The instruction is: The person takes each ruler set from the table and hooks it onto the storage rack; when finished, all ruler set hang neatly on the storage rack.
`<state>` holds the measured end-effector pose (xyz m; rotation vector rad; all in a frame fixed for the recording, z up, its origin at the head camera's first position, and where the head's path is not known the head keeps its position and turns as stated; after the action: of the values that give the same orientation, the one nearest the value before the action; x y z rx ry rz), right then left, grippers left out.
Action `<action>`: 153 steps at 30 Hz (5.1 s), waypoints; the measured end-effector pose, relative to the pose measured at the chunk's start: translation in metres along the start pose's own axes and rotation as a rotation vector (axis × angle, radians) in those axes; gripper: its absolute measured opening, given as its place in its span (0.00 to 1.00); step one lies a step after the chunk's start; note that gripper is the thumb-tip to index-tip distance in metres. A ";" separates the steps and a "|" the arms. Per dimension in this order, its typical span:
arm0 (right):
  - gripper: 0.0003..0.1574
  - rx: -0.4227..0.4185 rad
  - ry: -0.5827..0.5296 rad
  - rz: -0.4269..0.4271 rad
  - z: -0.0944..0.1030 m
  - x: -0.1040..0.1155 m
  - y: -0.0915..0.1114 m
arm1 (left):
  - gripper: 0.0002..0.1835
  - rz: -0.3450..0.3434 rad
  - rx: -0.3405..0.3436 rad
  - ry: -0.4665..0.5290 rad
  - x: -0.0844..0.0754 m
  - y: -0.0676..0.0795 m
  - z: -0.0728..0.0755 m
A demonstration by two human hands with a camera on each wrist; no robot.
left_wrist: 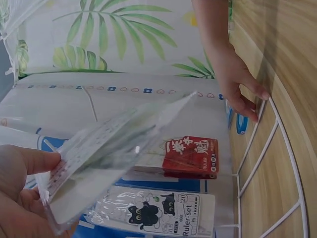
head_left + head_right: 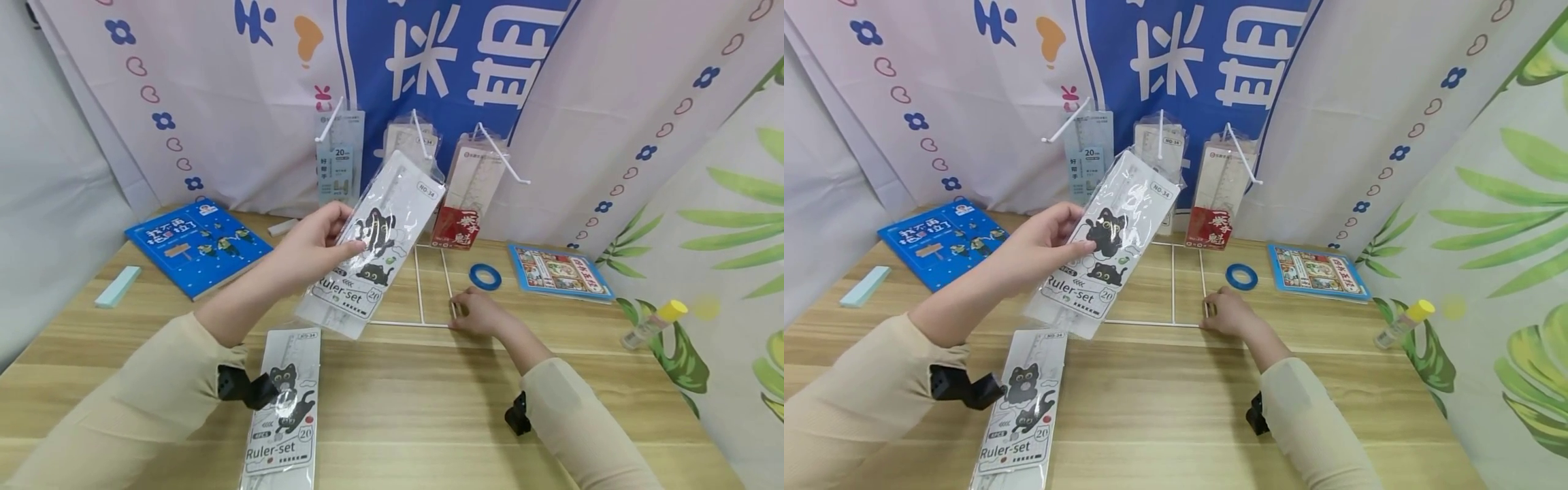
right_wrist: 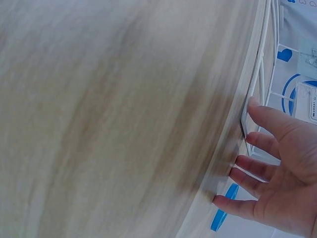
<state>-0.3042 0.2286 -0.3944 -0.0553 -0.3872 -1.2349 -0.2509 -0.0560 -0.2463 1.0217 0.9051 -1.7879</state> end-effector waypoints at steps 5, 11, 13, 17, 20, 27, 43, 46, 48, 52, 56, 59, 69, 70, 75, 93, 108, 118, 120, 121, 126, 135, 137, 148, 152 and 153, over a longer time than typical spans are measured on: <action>0.35 -0.006 -0.003 0.003 0.001 -0.001 0.001 | 0.15 0.016 -0.017 0.030 0.010 -0.019 -0.003; 0.35 -0.015 -0.008 0.029 0.000 0.000 0.002 | 0.15 0.041 -0.065 0.071 0.023 -0.042 -0.006; 0.34 -0.017 -0.005 0.033 0.000 0.000 0.001 | 0.14 0.059 -0.081 0.073 0.026 -0.049 -0.007; 0.34 -0.015 0.008 0.021 -0.001 -0.001 0.000 | 0.11 0.101 -0.126 0.096 0.033 -0.064 -0.008; 0.35 -0.010 0.024 0.011 -0.001 0.000 0.000 | 0.09 0.130 -0.162 0.128 0.039 -0.074 -0.009; 0.34 -0.003 0.026 0.009 0.000 0.007 0.000 | 0.08 0.171 -0.241 0.192 0.051 -0.097 -0.009; 0.34 0.002 0.035 -0.017 0.000 0.003 -0.001 | 0.12 0.224 -0.290 0.052 0.069 -0.118 -0.012; 0.34 0.008 0.037 -0.022 0.000 0.001 -0.002 | 0.12 0.220 -0.288 0.078 0.073 -0.119 -0.013; 0.34 0.004 0.043 -0.011 -0.001 0.001 -0.002 | 0.12 0.228 -0.284 0.111 0.077 -0.118 -0.011; 0.33 -0.015 0.056 0.029 0.000 0.003 -0.002 | 0.11 0.279 -0.262 0.169 0.088 -0.113 -0.008; 0.32 -0.027 0.059 0.060 0.001 0.004 -0.001 | 0.11 0.332 -0.213 0.182 0.102 -0.100 -0.005; 0.32 -0.026 0.055 0.058 0.001 0.003 -0.001 | 0.12 0.338 -0.151 0.149 0.110 -0.085 -0.004; 0.33 -0.018 0.043 0.051 0.002 0.001 0.002 | 0.14 0.176 0.024 -0.105 0.127 -0.012 0.002; 0.33 -0.018 0.042 0.052 0.002 0.001 0.002 | 0.13 0.158 0.049 -0.128 0.126 -0.003 0.002; 0.33 -0.012 0.041 0.052 0.002 0.005 0.002 | 0.08 0.035 0.186 -0.341 0.117 0.044 -0.008; 0.34 0.006 0.024 0.023 0.002 0.000 0.002 | 0.31 0.089 0.446 -0.981 0.113 0.127 -0.047; 0.35 0.008 0.045 0.029 -0.001 0.000 0.000 | 0.34 0.076 0.296 -0.898 0.130 0.142 -0.026; 0.35 0.021 0.046 0.011 -0.001 0.001 -0.001 | 0.62 0.305 0.226 -0.915 0.147 0.148 -0.008; 0.35 0.022 0.043 0.012 -0.001 0.002 -0.001 | 0.60 0.297 0.219 -0.893 0.147 0.148 -0.007; 0.35 0.021 0.041 0.013 -0.001 0.002 -0.001 | 0.59 0.288 0.213 -0.885 0.146 0.147 -0.007; 0.34 0.010 0.040 0.020 -0.001 0.002 0.000 | 0.51 0.205 0.169 -0.837 0.142 0.141 -0.002; 0.34 0.005 0.054 0.029 0.000 0.002 0.001 | 0.47 0.277 0.181 -0.664 0.141 0.137 0.008; 0.35 0.008 0.058 0.032 0.000 0.003 0.000 | 0.45 0.295 0.184 -0.628 0.141 0.136 0.009; 0.35 0.005 0.043 0.015 0.000 0.003 0.001 | 0.34 0.227 0.236 -0.467 0.136 0.134 0.007; 0.34 0.003 0.047 0.018 0.000 0.003 0.001 | 0.32 0.248 0.238 -0.395 0.132 0.129 0.003; 0.34 0.003 0.045 0.015 0.001 0.003 0.002 | 0.31 0.247 0.237 -0.374 0.130 0.126 0.000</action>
<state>-0.3020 0.2267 -0.3926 -0.0277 -0.3484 -1.2184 -0.1737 -0.1439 -0.3841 0.8591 0.3292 -1.8176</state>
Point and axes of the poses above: each hand's wrist, its own y-axis away from the middle knuckle, its own z-axis out of the back of the hand, x = y × z, the point moved 4 cm from there along -y, towards the middle knuckle, and after that the axes turned 3 degrees about -y, right-handed, at the moved point
